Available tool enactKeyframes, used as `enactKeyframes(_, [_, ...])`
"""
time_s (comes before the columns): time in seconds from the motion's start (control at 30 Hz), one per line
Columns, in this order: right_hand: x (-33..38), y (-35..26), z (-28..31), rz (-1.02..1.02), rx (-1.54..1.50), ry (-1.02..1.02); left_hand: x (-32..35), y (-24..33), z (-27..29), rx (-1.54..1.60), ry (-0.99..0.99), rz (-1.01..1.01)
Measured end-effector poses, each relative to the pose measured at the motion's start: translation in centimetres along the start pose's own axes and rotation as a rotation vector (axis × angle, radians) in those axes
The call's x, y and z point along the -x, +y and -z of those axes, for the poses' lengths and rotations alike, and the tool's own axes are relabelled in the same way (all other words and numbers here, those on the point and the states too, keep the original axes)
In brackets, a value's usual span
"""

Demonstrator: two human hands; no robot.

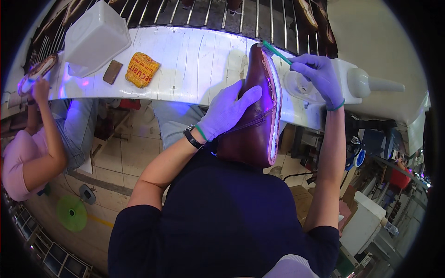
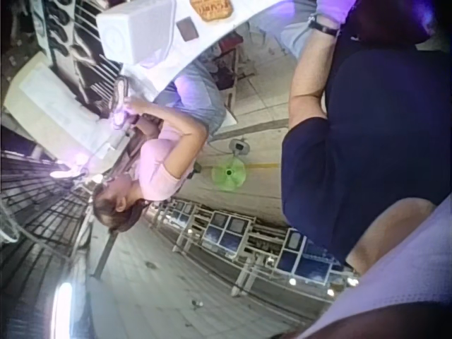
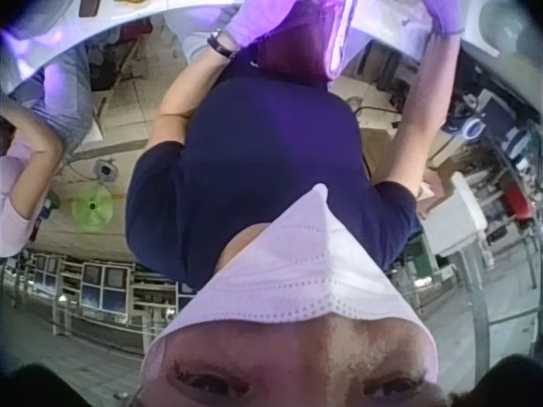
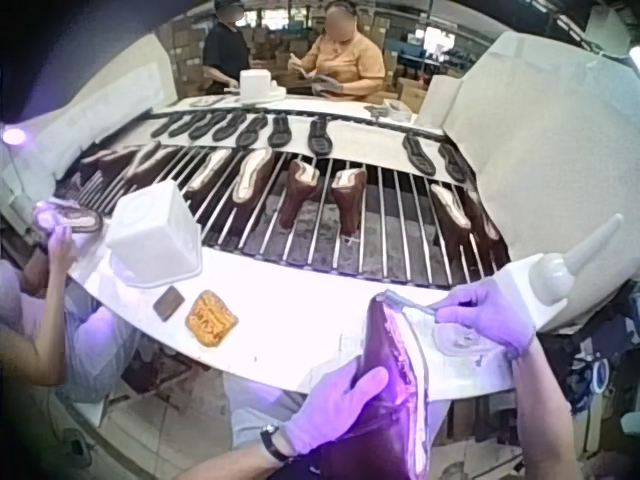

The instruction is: Apply adhesive to the edges and surfaces of shoe components using a brush.

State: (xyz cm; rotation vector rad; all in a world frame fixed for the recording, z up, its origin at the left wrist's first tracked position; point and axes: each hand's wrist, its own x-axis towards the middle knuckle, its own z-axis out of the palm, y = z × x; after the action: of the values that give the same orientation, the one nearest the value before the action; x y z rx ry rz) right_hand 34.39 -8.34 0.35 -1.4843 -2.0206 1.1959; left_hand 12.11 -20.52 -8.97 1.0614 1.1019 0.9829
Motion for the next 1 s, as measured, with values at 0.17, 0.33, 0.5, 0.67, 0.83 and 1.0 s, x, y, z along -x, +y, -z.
enactKeyframes(0.17, [0.3,-0.9,1.3,0.069,0.036,-0.11,0.0,-0.1,-0.1,0.001,0.009,-0.03])
enactKeyframes(0.33, [0.6,0.0,2.8,0.082,-0.013,-0.329,-0.2,-0.7,-0.2,0.023,0.007,-0.041])
enactKeyframes(0.5, [0.4,-1.1,1.5,0.046,0.05,-0.088,0.0,0.5,-0.3,0.064,-0.003,-0.031])
enactKeyframes(0.67, [0.7,-0.6,1.7,0.134,0.082,-0.124,0.3,0.8,-0.1,0.074,-0.023,0.008])
enactKeyframes(0.83, [1.9,-0.9,2.3,0.086,0.082,-0.296,0.4,1.0,-0.2,0.166,-0.044,0.049])
enactKeyframes(1.0, [3.2,-0.9,2.1,0.014,0.027,-0.324,0.3,0.8,0.1,0.167,-0.046,0.065])
